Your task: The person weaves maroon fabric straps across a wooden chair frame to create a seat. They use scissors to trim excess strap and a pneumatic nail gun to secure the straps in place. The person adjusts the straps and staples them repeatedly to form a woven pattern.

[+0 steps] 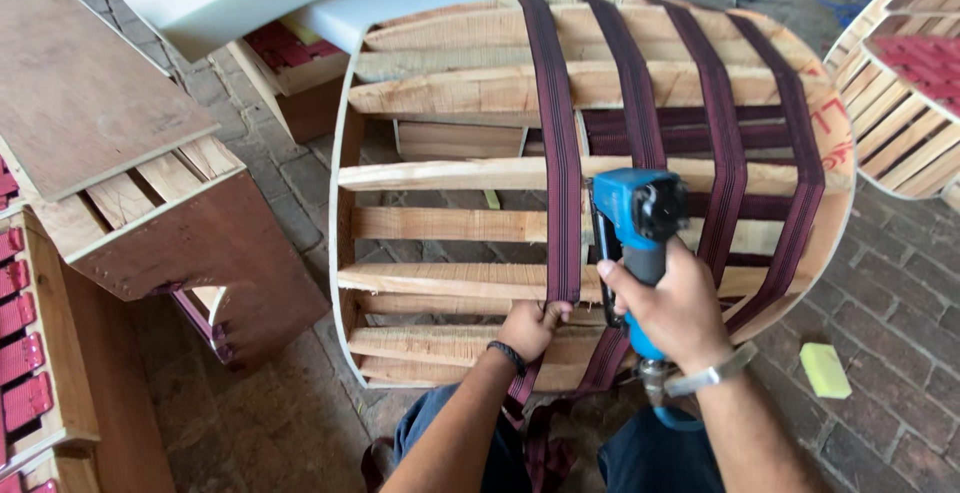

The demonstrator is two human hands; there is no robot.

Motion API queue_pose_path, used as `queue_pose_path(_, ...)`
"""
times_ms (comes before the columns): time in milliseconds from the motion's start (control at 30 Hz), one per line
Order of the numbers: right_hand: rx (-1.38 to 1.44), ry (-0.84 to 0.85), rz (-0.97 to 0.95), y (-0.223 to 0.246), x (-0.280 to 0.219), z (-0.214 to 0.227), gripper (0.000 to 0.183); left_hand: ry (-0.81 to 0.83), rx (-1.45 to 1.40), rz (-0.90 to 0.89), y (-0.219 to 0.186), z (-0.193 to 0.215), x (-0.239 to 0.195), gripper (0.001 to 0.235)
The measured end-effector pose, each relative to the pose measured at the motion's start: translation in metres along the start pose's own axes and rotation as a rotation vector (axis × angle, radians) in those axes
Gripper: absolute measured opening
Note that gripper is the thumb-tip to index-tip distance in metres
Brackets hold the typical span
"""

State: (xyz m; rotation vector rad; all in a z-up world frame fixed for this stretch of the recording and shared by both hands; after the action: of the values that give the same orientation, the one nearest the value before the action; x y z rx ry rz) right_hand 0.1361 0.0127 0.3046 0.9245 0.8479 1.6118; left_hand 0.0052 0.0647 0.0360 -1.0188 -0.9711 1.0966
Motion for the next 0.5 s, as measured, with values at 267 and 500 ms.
queue_pose_path(267, -0.060, 0.072, -0.218, 0.028, 0.042, 0.000, 0.018, 0.113, -0.055, 0.170, -0.005, -0.001, -0.001, 0.045)
queue_pose_path(500, -0.042, 0.106, -0.285, 0.035, 0.045, -0.005, 0.017, 0.111, -0.011, 0.149, -0.005, -0.002, 0.002, 0.046)
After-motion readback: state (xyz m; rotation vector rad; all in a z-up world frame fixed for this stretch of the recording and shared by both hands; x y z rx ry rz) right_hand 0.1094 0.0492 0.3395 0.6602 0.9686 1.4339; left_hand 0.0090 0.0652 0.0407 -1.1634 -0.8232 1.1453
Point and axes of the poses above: each hand's wrist, its own x-axis towards the middle knuckle, its own z-axis out of the back of the hand, y = z × x, the point moved 7 cm from there along x, towards the middle knuckle, and after that the axes turned 4 degrees about y, right-handed, at the moved point
